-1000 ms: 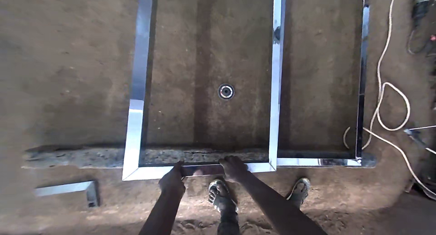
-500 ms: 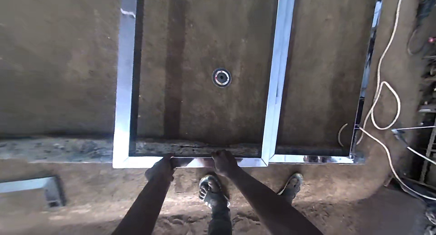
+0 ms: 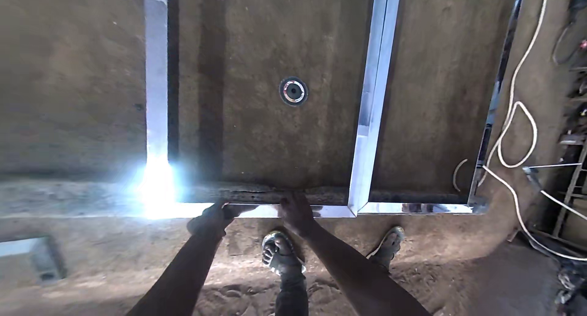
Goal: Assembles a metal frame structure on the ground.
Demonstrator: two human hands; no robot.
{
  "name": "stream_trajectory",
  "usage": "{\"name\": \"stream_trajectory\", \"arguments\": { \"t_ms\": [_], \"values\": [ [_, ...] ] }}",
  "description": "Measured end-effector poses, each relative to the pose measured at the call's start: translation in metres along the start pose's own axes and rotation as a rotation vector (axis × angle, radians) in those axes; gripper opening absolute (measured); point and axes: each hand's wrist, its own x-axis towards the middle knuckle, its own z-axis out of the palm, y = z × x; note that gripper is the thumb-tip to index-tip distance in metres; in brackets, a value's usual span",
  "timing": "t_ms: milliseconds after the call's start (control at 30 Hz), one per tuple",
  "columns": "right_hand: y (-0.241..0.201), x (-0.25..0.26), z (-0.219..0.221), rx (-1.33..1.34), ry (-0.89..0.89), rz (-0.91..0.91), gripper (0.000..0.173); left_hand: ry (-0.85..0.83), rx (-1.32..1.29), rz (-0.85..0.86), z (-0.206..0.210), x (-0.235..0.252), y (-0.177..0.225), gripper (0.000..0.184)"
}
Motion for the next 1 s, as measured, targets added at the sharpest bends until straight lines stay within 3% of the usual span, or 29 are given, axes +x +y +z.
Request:
{"name": "stream_trajectory", "arguments": {
  "t_ms": [67, 333, 600, 667, 733, 800, 833, 900, 967, 1000],
  "values": [
    [0.002, 0.002, 0.0, 0.0, 0.004, -0.014, 0.034, -0.039, 0.035, -0.001, 0.002, 0.003, 0.002, 0.043],
    [0.012, 0.012, 0.009, 0.002, 0.03, -0.017, 0.033, -0.036, 0.017, 0.01, 0.012, 0.014, -0.004, 0.049],
    [0.02, 0.011, 0.025, -0.04, 0.22, -0.104, 0.027, -0.037, -0.029, 0.0, 0.013, 0.015, -0.006, 0.049],
    [0.023, 0.006, 0.025, -0.03, 0.235, -0.126, 0.034, -0.003, 0.007, -0.016, 0.011, 0.005, -0.005, 0.057],
    [0.03, -0.001, 0.021, -0.026, 0.228, -0.083, 0.051, 0.04, 0.247, 0.024, 0.008, -0.015, -0.003, 0.065],
    [0.042, -0.005, 0.018, -0.037, 0.177, -0.004, 0.066, 0.041, 0.79, 0.203, 0.008, -0.031, -0.003, 0.071],
    [0.05, -0.005, 0.019, -0.035, 0.15, 0.033, 0.07, 0.021, 1.014, 0.338, 0.012, -0.044, -0.002, 0.065],
    [0.064, -0.007, 0.018, -0.035, 0.101, 0.063, 0.063, -0.046, 1.209, 0.705, 0.026, -0.062, -0.009, 0.05],
    [0.071, -0.009, 0.018, -0.04, 0.075, 0.048, 0.05, -0.15, 1.339, 1.034, 0.045, -0.059, -0.021, 0.071],
    [0.073, -0.008, 0.018, -0.045, 0.052, 0.042, 0.05, -0.207, 1.422, 1.116, 0.057, -0.055, -0.024, 0.085]
  ]
}}
